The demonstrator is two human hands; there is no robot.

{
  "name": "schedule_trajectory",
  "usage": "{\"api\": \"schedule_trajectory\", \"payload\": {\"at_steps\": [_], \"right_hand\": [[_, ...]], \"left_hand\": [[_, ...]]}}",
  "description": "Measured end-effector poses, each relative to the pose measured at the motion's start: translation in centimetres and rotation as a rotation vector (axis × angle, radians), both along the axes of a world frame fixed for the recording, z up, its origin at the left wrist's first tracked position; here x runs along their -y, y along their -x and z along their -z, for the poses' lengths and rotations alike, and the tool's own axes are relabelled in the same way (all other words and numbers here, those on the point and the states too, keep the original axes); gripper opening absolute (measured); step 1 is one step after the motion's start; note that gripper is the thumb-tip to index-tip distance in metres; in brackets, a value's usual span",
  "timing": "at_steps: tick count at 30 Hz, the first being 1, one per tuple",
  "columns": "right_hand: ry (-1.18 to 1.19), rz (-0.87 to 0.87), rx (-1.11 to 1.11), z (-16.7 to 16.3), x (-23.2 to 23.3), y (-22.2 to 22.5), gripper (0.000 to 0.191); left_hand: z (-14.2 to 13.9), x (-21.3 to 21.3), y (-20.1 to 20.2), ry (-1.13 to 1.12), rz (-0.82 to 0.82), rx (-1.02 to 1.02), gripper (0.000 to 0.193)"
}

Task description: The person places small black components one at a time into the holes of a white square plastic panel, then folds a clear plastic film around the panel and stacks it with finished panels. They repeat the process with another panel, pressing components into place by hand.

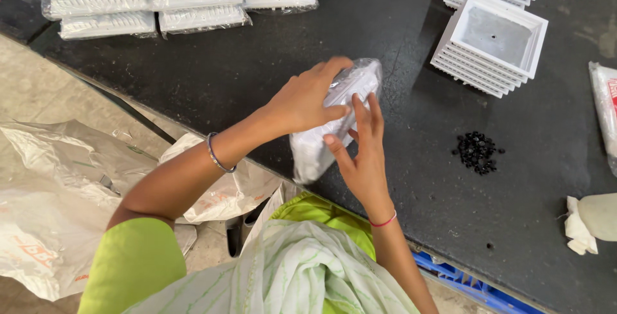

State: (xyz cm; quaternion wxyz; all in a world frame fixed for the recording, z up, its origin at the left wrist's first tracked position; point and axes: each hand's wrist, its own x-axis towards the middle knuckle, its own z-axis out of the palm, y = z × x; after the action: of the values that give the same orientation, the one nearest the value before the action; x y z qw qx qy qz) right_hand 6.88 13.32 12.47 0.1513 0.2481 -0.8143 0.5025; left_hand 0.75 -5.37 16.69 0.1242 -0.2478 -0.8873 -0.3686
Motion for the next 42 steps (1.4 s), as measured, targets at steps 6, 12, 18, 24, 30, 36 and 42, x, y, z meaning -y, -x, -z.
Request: {"api": "schedule_trajectory", "payload": {"at_steps": [6,12,18,24,30,36,42], "right_hand": [[0.166,-0.058,0.201,-0.6,-1.9,1.2,0.054],[0.055,0.129,0.120,-1.2,-2.7,1.0,0.043],[0.179,0.140,0.069,-1.9,-3.0,2.1,0.018],[0.214,0.171,0.145,-1.6,-3.0,2.0,0.010],[0.203,0.198,0.139,-1.9,-3.3,1.8,0.018],[0.137,0.160,0.051,-2.5,-3.6,1.5,0.023],[-0.212,0.263,-0.178,-3.6,-4.4,1.9,0.018]], "left_hand": [[1.3,0.5,-1.2,-0.256,0.120,0.296,0.044],[2.1,-1.4,-1.9,-0.422,0.115,0.213,0.028],[0.3,-2.6,-1.0,-0.341,0.043,0.200,0.017],[-0.1,-3.4,-1.7,-0.174,-0.059,0.202,0.016],[0.1,-2.9,-1.9,-0.369,-0.016,0.244,0.048],[0.0,-2.8,-2.2,-0.252,0.075,-0.048,0.040],[-0.4,-3.2,-2.4,-0.125,-0.018,0.048,0.015]]}}
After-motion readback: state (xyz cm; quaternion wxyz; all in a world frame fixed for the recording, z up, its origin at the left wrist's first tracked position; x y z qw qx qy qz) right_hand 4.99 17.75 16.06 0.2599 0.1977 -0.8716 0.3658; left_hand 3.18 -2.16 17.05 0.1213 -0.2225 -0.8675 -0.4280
